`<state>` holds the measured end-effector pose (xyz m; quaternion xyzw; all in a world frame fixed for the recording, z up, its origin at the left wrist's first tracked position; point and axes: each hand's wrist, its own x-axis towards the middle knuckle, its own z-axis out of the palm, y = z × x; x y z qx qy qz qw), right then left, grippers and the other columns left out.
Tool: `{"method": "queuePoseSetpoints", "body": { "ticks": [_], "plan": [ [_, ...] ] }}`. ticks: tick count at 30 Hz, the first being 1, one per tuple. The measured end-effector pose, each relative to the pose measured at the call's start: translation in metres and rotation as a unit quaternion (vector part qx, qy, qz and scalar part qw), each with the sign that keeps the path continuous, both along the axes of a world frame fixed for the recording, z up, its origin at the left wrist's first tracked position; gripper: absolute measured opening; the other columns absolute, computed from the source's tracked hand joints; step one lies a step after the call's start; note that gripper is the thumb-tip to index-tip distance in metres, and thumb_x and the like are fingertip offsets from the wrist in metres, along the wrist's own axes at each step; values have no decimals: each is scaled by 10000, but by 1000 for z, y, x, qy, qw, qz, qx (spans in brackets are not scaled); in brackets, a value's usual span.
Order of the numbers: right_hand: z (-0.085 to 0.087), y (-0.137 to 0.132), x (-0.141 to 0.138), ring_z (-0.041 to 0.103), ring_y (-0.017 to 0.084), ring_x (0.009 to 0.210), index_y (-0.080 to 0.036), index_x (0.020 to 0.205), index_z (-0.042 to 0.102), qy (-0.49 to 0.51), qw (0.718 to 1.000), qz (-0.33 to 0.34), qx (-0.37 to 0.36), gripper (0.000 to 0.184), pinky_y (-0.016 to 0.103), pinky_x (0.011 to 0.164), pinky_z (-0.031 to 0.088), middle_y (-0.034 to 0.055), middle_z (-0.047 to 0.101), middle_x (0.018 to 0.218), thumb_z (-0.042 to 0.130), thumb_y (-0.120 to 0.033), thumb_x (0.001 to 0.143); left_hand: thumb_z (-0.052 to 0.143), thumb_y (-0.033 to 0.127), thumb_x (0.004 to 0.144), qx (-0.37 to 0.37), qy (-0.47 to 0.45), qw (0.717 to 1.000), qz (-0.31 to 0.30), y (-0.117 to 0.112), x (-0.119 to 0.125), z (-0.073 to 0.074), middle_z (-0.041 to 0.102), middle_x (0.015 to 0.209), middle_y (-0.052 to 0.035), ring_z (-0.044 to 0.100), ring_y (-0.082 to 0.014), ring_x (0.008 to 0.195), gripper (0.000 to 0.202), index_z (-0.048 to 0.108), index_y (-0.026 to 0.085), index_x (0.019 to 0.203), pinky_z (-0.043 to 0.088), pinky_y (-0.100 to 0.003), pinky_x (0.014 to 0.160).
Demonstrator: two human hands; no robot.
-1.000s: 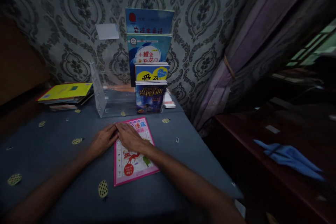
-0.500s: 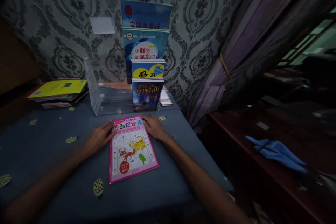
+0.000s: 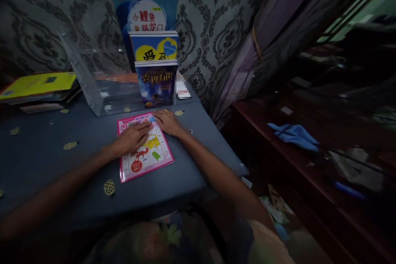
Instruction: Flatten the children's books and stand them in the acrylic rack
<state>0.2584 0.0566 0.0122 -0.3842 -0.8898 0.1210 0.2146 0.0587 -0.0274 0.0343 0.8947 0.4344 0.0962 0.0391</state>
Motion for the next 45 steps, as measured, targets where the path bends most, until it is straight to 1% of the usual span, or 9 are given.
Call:
{"method": "queuePoseSetpoints", "body": {
  "ticks": [7,12,21,25,28,32,38,42,45],
  "plan": [
    [1,-2,1,525,239,1274,-125,1351,586,-31,999,-7,8,411,404,1084,371,107,606,1393,453,-283,996,389,259,1021,-59,-43,981,-181,-53,37,6,530,1469,-74,447,-200,1394,386,542,232,1374,276,-471,1201],
    [2,-5,1,512,247,1284,-156,1376,565,-40,999,-14,11,426,426,1082,368,98,588,1413,444,-330,1007,369,227,1026,-79,-38,970,-229,-76,38,9,487,1506,-43,367,-201,1446,399,522,257,1393,233,-491,1212],
    [5,-18,-1,472,270,1355,-106,1403,528,-54,998,-34,3,453,456,1139,316,152,519,1472,460,-299,999,367,384,1040,-72,-12,973,-218,-85,36,5,346,1590,-68,281,-178,1484,525,291,217,1532,153,-443,1240],
    [8,-30,-5,421,264,1406,-119,1426,502,-66,996,-52,-12,456,484,1173,276,159,477,1503,426,-269,1002,380,410,1035,-43,-32,979,-199,-87,34,2,470,1514,-102,411,-199,1418,493,377,199,1481,252,-439,1208],
    [11,-47,-8,370,281,1440,-83,1434,483,-84,995,-58,-16,477,515,1180,272,178,441,1523,430,-254,992,382,347,1038,26,-74,977,-198,-88,32,0,610,1370,-121,550,-208,1284,403,486,161,1380,381,-415,1127],
    [12,-79,-10,352,298,1449,-76,1408,510,-99,995,-20,14,458,556,1194,251,183,462,1506,428,-231,986,408,241,1013,135,-136,962,-193,-89,30,-1,714,1102,-112,650,-189,1011,295,581,123,1221,509,-350,945],
    [-1,-123,-7,338,283,1458,-186,1453,467,-65,994,91,17,516,537,1216,252,128,453,1525,536,-279,951,451,190,966,243,-193,935,-171,-93,30,1,681,860,-78,602,-185,809,221,621,118,1088,513,-349,827],
    [-8,-141,-12,353,240,1452,-219,1503,380,-27,989,142,7,557,509,1241,193,97,412,1560,518,-292,969,432,221,977,237,-204,938,-150,-93,30,6,678,925,-94,591,-208,872,257,594,122,1150,498,-387,872],
    [0,-145,-16,392,241,1429,-240,1464,446,-29,989,143,-5,496,533,1234,177,95,466,1524,496,-244,971,407,238,986,182,-211,956,-89,-82,20,7,663,1089,-129,586,-233,1036,319,534,126,1257,479,-417,952]
  ]
}}
